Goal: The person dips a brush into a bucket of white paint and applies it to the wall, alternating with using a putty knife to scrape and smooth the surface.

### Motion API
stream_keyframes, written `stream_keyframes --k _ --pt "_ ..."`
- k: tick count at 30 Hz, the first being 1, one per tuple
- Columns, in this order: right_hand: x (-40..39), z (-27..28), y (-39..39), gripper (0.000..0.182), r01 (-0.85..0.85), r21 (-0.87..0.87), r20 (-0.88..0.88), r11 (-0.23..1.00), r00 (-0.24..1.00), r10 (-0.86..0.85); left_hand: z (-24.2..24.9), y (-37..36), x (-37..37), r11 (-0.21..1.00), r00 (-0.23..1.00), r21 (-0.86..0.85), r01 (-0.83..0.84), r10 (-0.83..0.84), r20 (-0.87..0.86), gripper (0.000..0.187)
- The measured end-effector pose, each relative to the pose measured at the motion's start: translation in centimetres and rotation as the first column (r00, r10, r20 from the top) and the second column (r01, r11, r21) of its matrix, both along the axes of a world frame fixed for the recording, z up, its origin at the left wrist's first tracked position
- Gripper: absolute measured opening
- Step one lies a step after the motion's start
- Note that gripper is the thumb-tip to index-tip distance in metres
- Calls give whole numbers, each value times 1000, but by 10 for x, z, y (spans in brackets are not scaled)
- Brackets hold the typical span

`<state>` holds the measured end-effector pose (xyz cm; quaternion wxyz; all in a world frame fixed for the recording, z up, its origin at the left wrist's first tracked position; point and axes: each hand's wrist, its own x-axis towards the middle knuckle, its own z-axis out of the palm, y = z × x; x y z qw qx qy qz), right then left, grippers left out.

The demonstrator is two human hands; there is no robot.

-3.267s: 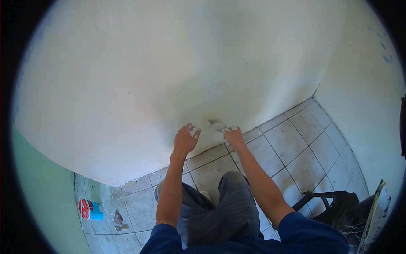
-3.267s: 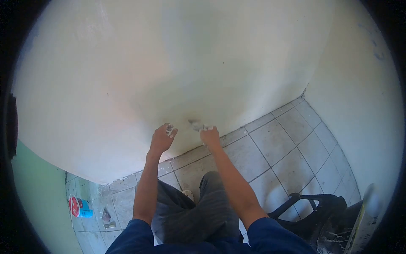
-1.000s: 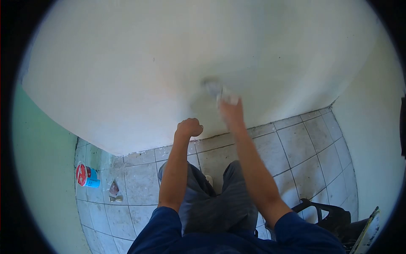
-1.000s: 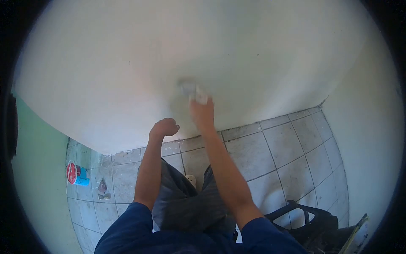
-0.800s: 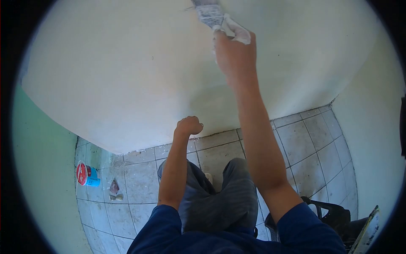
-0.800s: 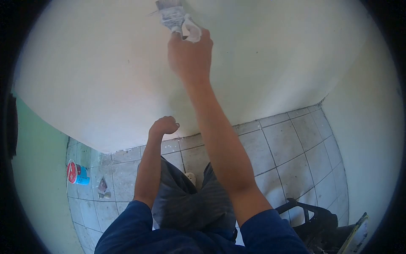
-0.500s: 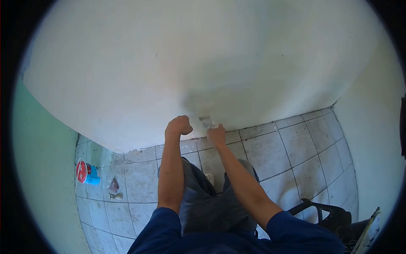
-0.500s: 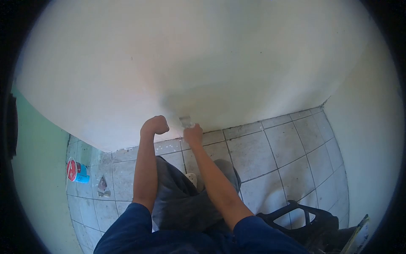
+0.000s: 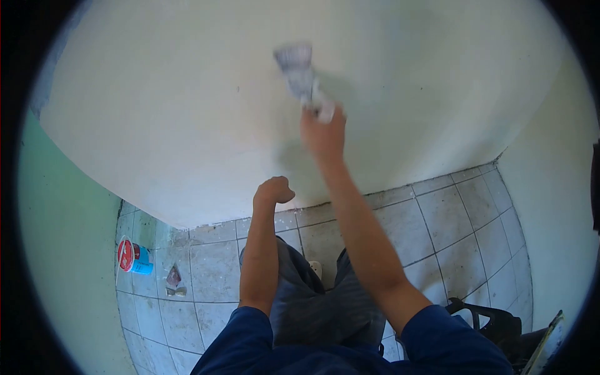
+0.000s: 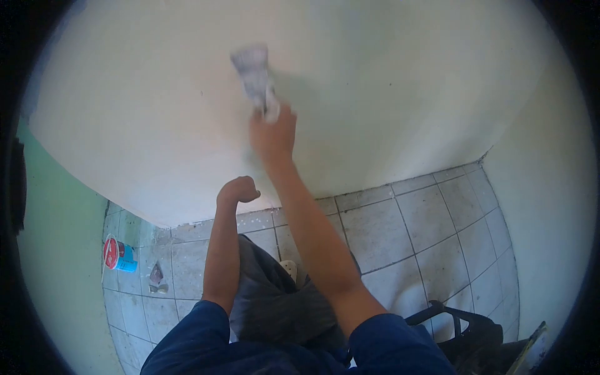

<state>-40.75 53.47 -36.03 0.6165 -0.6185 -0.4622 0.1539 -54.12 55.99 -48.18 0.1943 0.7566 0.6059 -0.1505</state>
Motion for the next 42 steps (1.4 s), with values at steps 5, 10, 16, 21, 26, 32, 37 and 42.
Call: stream_keyframes --k 5,10,16,21,26,32,37,42 --pt "-9 -231 -30 42 -104 -552 -29 827 994 106 -4 -5 -13 999 998 26 37 -38 45 33" --pt "8 -236 -17 30 74 -316 130 946 991 -34 -1 -10 -23 992 996 107 66 -71 46 32" --pt "24 28 -33 39 -177 114 -164 978 967 194 16 -10 0 1000 999 -15 23 -22 35 38" --pt "-7 -74 8 43 77 260 127 963 985 -113 0 -4 -7 998 998 47 45 -47 51 33" --pt "-16 -251 -32 35 -50 -498 -123 865 992 -13 7 -8 -8 999 998 30 30 -31 49 33" --pt "12 -169 -24 42 -88 -410 -106 908 993 48 23 -15 2 999 1000 -48 6 -6 10 39" --pt "24 -2 -30 42 -210 51 -302 976 929 215 10 -10 6 998 998 -10 58 -58 22 35" --pt "4 -89 -7 42 4 56 48 998 999 -6 -2 -4 7 995 994 22 98 -99 37 33"
